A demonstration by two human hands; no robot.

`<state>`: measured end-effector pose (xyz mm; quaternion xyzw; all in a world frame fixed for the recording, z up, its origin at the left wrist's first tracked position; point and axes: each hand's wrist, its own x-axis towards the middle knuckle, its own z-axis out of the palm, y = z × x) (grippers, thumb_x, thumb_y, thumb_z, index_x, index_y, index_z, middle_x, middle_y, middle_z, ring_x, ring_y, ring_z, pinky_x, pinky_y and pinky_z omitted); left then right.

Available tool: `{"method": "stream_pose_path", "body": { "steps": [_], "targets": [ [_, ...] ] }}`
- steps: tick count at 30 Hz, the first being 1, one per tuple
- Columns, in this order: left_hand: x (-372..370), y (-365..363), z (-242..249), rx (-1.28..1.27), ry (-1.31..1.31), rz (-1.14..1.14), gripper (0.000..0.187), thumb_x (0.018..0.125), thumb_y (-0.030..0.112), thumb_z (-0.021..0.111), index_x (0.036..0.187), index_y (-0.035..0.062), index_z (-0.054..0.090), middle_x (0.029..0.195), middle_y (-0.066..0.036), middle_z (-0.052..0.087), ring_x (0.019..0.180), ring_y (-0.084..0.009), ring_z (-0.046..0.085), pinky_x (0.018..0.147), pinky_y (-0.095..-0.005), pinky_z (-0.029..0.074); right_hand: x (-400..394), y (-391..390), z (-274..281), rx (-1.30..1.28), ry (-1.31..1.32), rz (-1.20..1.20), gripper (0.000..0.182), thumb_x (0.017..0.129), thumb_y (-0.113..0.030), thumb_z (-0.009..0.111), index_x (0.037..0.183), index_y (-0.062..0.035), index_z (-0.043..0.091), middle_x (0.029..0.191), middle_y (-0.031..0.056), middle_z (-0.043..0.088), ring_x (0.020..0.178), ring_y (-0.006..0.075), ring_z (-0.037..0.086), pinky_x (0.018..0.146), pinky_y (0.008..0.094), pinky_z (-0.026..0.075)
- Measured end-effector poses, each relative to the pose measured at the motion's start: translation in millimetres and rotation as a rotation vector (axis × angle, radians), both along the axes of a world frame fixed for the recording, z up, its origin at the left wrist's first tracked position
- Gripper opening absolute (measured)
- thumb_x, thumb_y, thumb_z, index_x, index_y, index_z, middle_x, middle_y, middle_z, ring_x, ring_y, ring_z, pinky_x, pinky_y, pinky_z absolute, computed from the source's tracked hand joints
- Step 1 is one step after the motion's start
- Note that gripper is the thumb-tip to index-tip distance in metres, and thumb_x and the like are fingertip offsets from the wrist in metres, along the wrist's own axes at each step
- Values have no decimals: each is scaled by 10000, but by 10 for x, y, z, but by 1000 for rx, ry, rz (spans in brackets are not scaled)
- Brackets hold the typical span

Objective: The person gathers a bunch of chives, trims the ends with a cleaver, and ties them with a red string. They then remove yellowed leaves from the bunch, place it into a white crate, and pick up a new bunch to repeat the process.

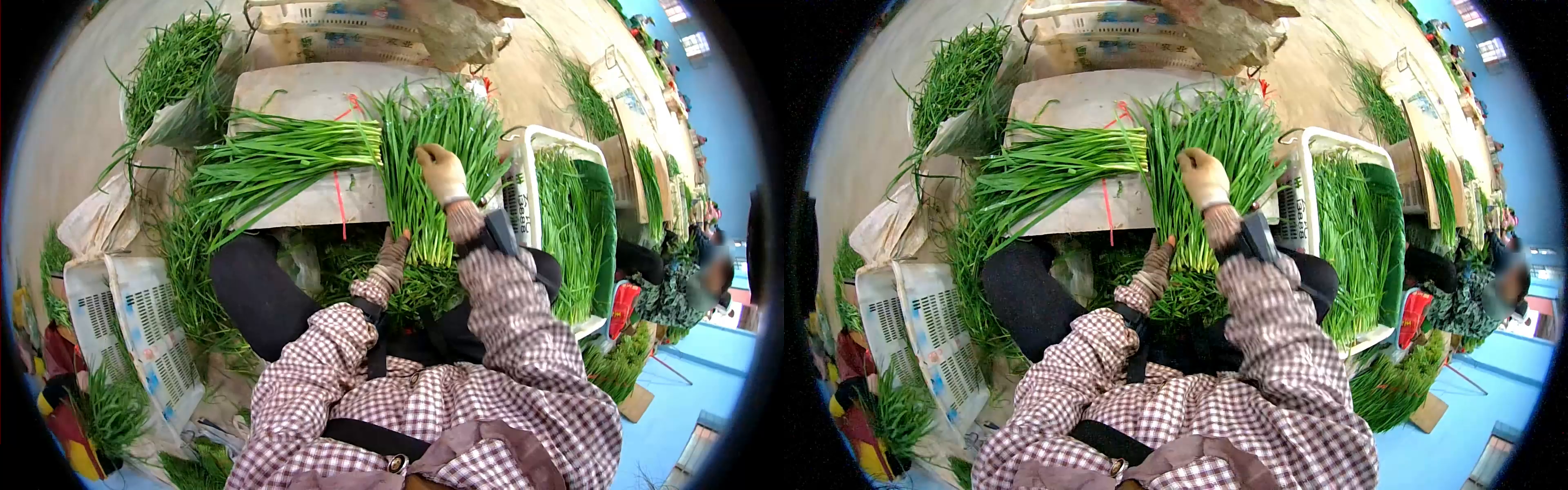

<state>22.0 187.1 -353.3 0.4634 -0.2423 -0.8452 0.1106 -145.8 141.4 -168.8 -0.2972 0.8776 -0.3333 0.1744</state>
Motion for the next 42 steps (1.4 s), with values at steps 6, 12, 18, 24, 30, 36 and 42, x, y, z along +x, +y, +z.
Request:
{"method": "stream_pose_path", "body": {
  "steps": [6, 12, 18, 24, 30, 36, 42],
  "targets": [
    [-250, 348, -637, -433, -158, -193, 725, 853, 334, 603, 1391, 24, 227, 1204, -174, 512, 1034, -223, 515, 829, -292, 427, -567, -776, -346, 562, 26, -140, 512, 760, -493, 582, 1001, -45, 647, 1041, 172, 620, 979, 321, 589, 826, 378, 468],
    [81, -21, 89, -197, -15, -113, 615, 897, 404, 498, 1350, 32, 312, 1120, -119, 537, 932, -181, 485, 751, -281, 425, -476, -426, -134, -264, -309, -321, 322, 777, -246, 662, 1001, -17, 626, 920, 90, 652, 752, 162, 601, 653, 266, 465],
    [23, -120, 474, 42, -46, -16, 631, 873, 483, 498, 1281, 13, 394, 1218, -152, 499, 1102, -254, 471, 892, -329, 412, 160, 411, 314, -764, -418, -166, 147, 903, -195, 539, 936, -53, 562, 874, 55, 652, 619, 88, 605, 508, 181, 428],
    [-122, -193, 434, -163, -100, -32, 555, 882, 468, 483, 1212, 23, 454, 1110, -141, 537, 1019, -242, 508, 841, -332, 427, 733, 816, 433, -747, -249, 11, 114, 914, -146, 496, 938, -44, 543, 858, 73, 655, 654, 117, 619, 571, 218, 504],
    [-243, -304, 319, -304, -134, -120, 493, 891, 454, 469, 1143, 33, 514, 1003, -130, 576, 936, -230, 546, 791, -335, 441, 1677, 1410, 318, -771, -245, 197, 52, 890, -22, 505, 932, 9, 503, 852, 97, 612, 728, 139, 579, 672, 277, 491],
    [-261, -366, 225, -392, -107, -209, 449, 900, 440, 454, 1073, 43, 574, 895, -119, 614, 854, -219, 583, 740, -338, 455, 1389, 1371, 1060, -974, -18, -163, 116, 926, -131, 479, 902, -30, 529, 797, 77, 604, 622, 114, 555, 568, 238, 478],
    [-456, -565, -356, -458, -36, -316, 640, 871, 570, 399, 1143, 11, 552, 1085, -174, 587, 1032, -256, 540, 863, -354, 408, 1412, 1683, 1359, -1272, -297, -180, 164, 944, -159, 450, 1050, -52, 515, 880, 87, 589, 681, 128, 550, 592, 242, 484]
  ]
}}
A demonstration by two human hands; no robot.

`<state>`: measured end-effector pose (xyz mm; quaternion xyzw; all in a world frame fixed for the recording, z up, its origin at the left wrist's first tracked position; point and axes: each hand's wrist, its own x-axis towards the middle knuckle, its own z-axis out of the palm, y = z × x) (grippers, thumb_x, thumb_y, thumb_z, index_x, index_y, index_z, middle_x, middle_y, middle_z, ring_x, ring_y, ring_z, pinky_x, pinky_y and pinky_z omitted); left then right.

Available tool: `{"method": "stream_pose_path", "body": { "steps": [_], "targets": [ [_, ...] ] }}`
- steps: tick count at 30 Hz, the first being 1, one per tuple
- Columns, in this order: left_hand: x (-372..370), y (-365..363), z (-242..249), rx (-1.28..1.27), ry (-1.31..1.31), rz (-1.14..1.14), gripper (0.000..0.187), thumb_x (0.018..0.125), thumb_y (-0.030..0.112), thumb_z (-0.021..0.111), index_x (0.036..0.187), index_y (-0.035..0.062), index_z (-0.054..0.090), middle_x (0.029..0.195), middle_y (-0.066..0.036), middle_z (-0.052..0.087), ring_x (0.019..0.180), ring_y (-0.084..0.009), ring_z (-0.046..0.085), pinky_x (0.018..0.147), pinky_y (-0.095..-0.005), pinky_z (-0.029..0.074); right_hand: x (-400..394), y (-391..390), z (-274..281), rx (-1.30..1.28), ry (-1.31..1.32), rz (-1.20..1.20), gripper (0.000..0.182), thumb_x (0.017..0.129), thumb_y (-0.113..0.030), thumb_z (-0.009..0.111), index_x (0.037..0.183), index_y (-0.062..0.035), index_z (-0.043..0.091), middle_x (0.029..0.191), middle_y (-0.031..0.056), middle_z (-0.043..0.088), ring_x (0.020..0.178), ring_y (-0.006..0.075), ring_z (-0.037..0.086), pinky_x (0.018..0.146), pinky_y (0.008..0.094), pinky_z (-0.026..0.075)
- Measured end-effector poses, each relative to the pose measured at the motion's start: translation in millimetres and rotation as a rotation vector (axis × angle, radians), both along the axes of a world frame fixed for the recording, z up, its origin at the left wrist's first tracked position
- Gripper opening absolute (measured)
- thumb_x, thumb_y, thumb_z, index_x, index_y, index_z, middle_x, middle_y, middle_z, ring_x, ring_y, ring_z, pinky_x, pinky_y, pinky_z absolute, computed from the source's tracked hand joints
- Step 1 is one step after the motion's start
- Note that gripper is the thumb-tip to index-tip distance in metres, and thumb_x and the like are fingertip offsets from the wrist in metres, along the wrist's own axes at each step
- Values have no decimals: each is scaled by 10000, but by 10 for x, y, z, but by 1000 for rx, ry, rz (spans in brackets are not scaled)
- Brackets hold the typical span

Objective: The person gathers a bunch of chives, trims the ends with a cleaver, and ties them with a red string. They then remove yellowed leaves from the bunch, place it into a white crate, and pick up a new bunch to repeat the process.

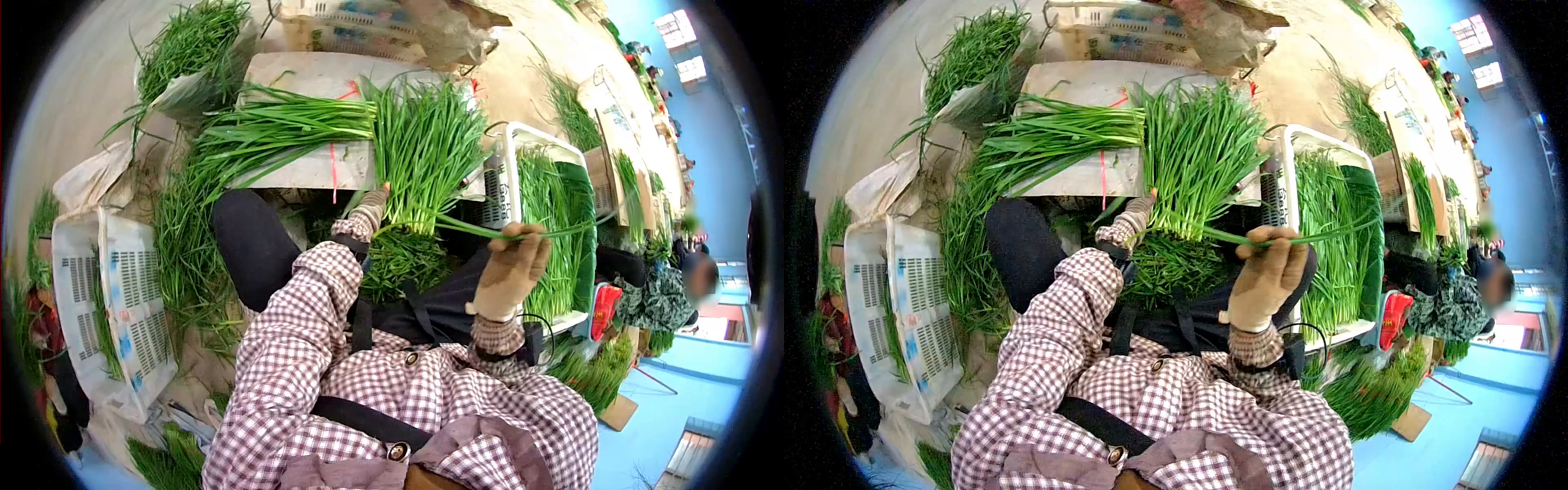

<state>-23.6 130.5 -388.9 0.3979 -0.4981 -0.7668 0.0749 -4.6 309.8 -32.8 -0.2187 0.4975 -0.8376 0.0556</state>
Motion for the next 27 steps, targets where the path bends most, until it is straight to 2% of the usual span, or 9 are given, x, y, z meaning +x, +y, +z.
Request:
{"method": "stream_pose_path", "body": {
  "steps": [11, 13, 15, 17, 18, 19, 23, 24, 27],
  "targets": [
    [235, -405, 1336, -148, -464, -458, 966, 696, 703, 552, 1275, -58, 414, 1311, -205, 429, 1221, -287, 393, 995, -382, 303, 292, 188, -1404, 339, -786, 102, 174, 931, -180, 481, 1009, -27, 461, 915, 103, 582, 710, 157, 554, 621, 266, 464],
    [205, -605, 876, -347, -479, -637, 924, 691, 695, 565, 1213, -62, 481, 1113, -201, 574, 959, -295, 572, 809, -414, 453, 299, 157, -1677, 336, -993, 153, 112, 904, -112, 512, 971, -26, 486, 954, 115, 571, 810, 196, 571, 700, 312, 483],
    [205, -626, 1403, -452, -602, -863, 756, 770, 636, 520, 1126, -30, 551, 890, -139, 634, 646, -211, 590, 597, -375, 483, 183, 254, -2300, 467, -1063, 812, 167, 882, -109, 529, 1011, -5, 521, 955, 116, 585, 865, 210, 583, 720, 330, 488],
    [296, -725, 1594, -608, -628, -899, 714, 800, 605, 496, 1106, -37, 557, 882, -152, 640, 661, -234, 605, 613, -382, 480, 105, 193, -2128, 1052, 667, 1178, 252, 864, -195, 551, 1041, -18, 575, 969, 134, 611, 904, 199, 594, 727, 320, 486],
    [299, -728, 1858, -864, -660, -1046, 678, 806, 568, 515, 1107, -38, 557, 866, -161, 646, 672, -251, 617, 643, -388, 478, 159, -24, -1679, 1514, -42, 1186, 336, 831, -313, 592, 1047, -57, 614, 935, 132, 637, 850, 185, 616, 723, 334, 496],
    [417, -684, 2360, -912, -652, -1000, 611, 800, 537, 544, 1061, -14, 578, 822, -162, 651, 677, -260, 622, 671, -392, 476, 70, -177, -1232, 1636, 421, 1106, 283, 809, -328, 619, 958, -89, 649, 837, 84, 666, 739, 196, 636, 673, 365, 506],
    [350, -576, 1911, -817, -324, -444, 447, 806, 369, 635, 1096, 53, 510, 923, -122, 647, 805, -254, 615, 720, -371, 479, -870, -506, -1002, 992, 332, 477, 279, 813, -337, 607, 927, -86, 655, 846, 101, 664, 743, 189, 639, 655, 325, 503],
    [375, -279, 2481, -764, -304, -347, 459, 803, 290, 655, 1154, 59, 471, 1039, -127, 614, 888, -261, 596, 794, -361, 471, -1127, -662, -993, 1051, 320, 344, 281, 809, -332, 611, 932, -84, 653, 848, 105, 663, 758, 198, 638, 669, 326, 501],
    [203, 122, 2215, -1237, -13, -423, 516, 764, 368, 652, 1174, 109, 476, 1192, -112, 510, 1081, -272, 496, 938, -360, 411, -1862, -1087, -1165, 1108, 296, 109, 310, 791, -337, 622, 960, -79, 645, 866, 119, 660, 798, 231, 635, 719, 331, 491]
  ]
}}
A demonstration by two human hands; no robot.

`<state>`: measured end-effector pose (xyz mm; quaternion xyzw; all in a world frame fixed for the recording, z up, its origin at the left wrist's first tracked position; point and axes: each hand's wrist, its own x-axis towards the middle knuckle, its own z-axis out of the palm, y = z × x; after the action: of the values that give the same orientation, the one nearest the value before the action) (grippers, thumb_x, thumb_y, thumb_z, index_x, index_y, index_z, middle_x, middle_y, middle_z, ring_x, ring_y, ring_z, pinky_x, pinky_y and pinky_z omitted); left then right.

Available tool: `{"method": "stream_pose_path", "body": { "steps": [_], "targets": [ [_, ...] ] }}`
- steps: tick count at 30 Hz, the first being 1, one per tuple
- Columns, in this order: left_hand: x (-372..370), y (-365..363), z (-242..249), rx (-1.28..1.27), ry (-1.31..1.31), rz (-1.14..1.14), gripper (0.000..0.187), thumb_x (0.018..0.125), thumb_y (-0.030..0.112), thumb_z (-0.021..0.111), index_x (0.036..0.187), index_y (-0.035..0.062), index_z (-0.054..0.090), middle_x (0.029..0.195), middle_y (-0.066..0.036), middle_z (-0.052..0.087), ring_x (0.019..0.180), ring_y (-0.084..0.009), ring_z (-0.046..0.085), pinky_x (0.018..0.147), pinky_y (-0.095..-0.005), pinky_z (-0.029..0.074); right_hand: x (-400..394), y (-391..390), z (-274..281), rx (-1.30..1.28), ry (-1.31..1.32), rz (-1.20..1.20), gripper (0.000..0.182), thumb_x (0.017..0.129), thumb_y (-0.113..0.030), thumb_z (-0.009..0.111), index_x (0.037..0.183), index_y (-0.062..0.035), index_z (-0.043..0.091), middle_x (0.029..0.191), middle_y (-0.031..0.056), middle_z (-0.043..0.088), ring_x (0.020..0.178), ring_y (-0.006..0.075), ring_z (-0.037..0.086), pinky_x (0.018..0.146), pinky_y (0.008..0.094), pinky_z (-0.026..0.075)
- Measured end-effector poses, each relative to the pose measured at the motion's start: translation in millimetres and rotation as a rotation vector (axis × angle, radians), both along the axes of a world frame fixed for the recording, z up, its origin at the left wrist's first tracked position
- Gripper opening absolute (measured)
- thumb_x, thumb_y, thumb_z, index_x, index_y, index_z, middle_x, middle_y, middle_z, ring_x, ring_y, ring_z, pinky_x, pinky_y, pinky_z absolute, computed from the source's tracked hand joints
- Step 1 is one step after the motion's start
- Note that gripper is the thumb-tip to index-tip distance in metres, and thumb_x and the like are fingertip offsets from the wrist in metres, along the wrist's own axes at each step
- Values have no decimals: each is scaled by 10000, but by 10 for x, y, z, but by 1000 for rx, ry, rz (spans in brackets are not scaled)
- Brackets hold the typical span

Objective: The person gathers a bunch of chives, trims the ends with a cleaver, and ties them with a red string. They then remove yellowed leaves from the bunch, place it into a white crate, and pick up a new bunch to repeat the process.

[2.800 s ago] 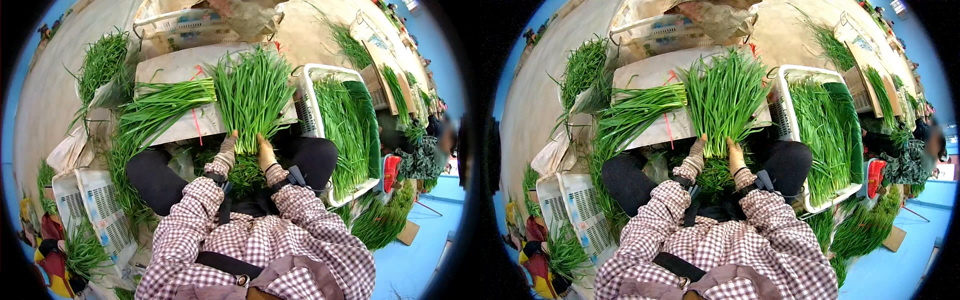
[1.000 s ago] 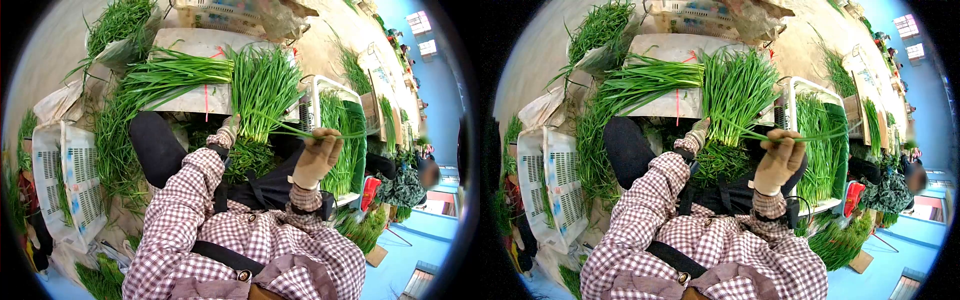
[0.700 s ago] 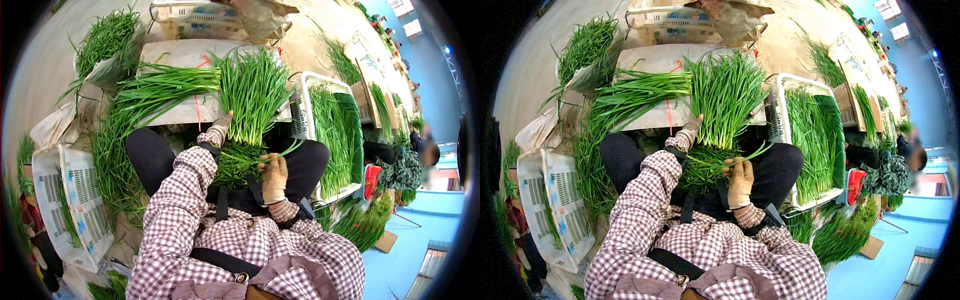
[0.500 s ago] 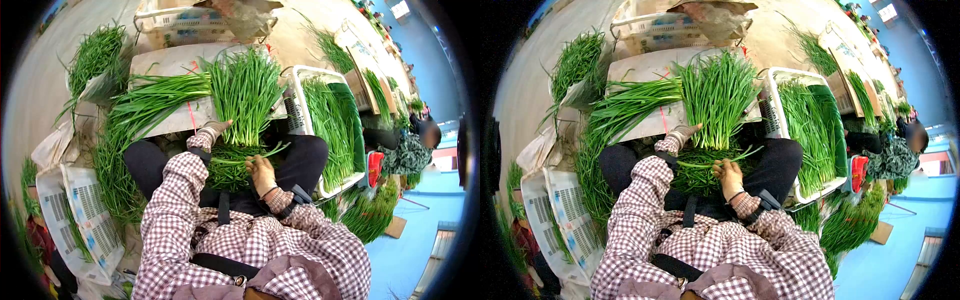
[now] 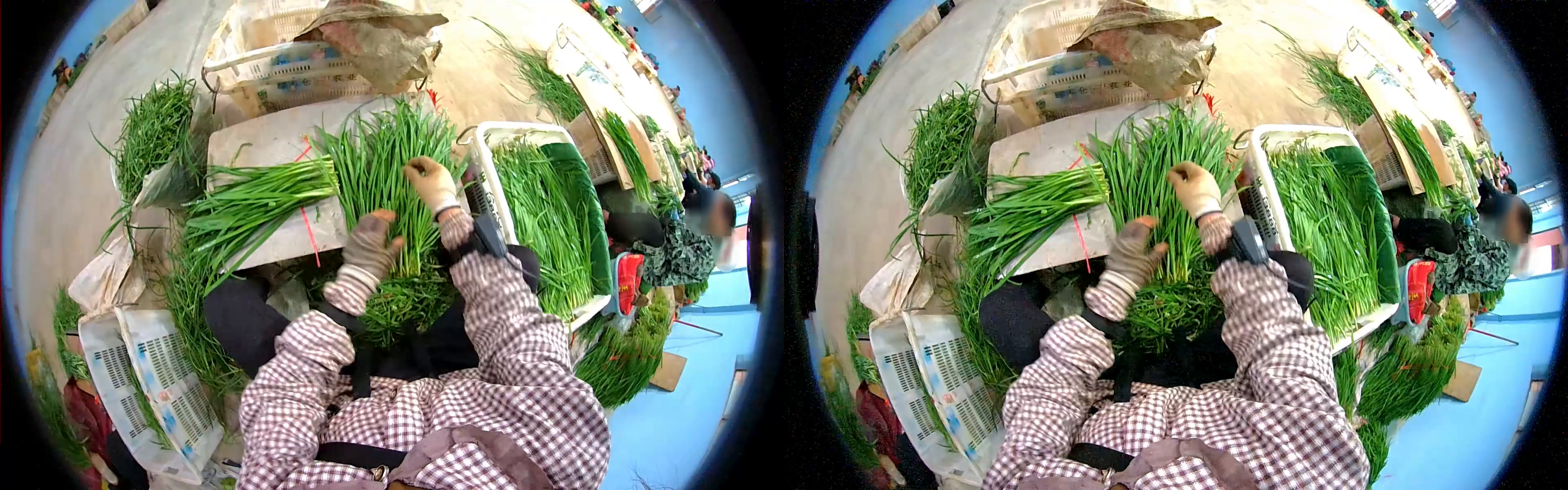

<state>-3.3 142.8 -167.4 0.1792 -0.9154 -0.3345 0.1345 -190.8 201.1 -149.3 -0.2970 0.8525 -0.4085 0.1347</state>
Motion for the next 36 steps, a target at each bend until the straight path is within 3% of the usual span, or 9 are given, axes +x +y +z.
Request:
{"method": "stream_pose_path", "body": {
  "steps": [4, 11, 14, 18, 21, 23, 30, 33, 36],
  "targets": [
    [-174, 352, -355, -283, -136, -76, 739, 707, 492, 648, 1337, 288, 320, 1450, -31, 215, 1344, -267, 145, 1069, -534, 78, -532, -479, -178, 295, 32, -148, 413, 792, -407, 593, 1015, -61, 630, 941, 149, 647, 898, 290, 611, 792, 376, 469],
    [-175, 376, -557, -212, -167, -87, 739, 698, 459, 673, 1332, 282, 338, 1483, -47, 139, 1363, -283, 102, 1064, -555, 64, -1067, -1008, -430, 600, 12, -166, 716, 718, -586, 604, 1014, 66, 577, 979, 269, 607, 987, 324, 591, 815, 381, 473],
    [-161, 369, -601, -173, -139, -81, 741, 689, 455, 683, 1328, 279, 351, 1485, -57, 127, 1362, -287, 101, 1057, -566, 80, -1173, -1049, -412, 692, -9, -95, 534, 732, -461, 606, 1015, -8, 619, 1038, 197, 616, 1002, 307, 588, 837, 370, 469],
    [-187, 380, -575, -111, -184, -41, 719, 666, 439, 710, 1297, 287, 402, 1486, -90, 93, 1359, -310, 86, 1055, -560, 80, -1239, -725, -261, 389, 47, -187, 415, 751, -345, 590, 979, 0, 627, 944, 197, 641, 880, 271, 635, 786, 335, 491],
    [-209, 381, -564, -113, -244, -45, 712, 675, 439, 706, 1299, 298, 394, 1482, -115, 76, 1357, -326, 78, 1053, -565, 78, -1100, -432, 45, -7, -292, -229, 356, 762, -323, 623, 908, 1, 632, 686, 68, 606, 487, 119, 514, 499, 257, 424],
    [-219, 381, -569, -127, -273, -50, 719, 681, 452, 699, 1308, 312, 376, 1485, -109, 65, 1357, -325, 76, 1052, -568, 85, -819, -265, 400, -304, -510, -124, 213, 851, -244, 563, 907, -54, 641, 733, 6, 592, 523, 71, 493, 479, 204, 375],
    [-287, 25, -312, 244, 676, 340, 381, 759, 232, 680, 1071, 114, 496, 1161, -120, 524, 1090, -322, 493, 931, -412, 395, -366, 250, 938, -376, -235, 206, 299, 927, -308, 465, 932, -59, 629, 807, -12, 613, 598, 62, 531, 561, 199, 415],
    [-545, -371, 78, 94, 755, 218, 237, 836, 116, 575, 1066, 79, 530, 1010, -86, 624, 961, -250, 582, 842, -348, 459, -301, 302, 832, -502, -351, 227, 247, 926, -267, 494, 956, -48, 604, 810, 14, 622, 628, 75, 555, 597, 201, 446],
    [-894, -497, 517, 623, 432, 41, 217, 914, 153, 484, 1112, 76, 529, 969, -46, 649, 853, -143, 538, 790, -297, 434, -290, 284, 734, -577, -371, 254, 200, 921, -207, 512, 976, -31, 590, 824, 23, 623, 641, 77, 559, 590, 218, 467]
  ]
}}
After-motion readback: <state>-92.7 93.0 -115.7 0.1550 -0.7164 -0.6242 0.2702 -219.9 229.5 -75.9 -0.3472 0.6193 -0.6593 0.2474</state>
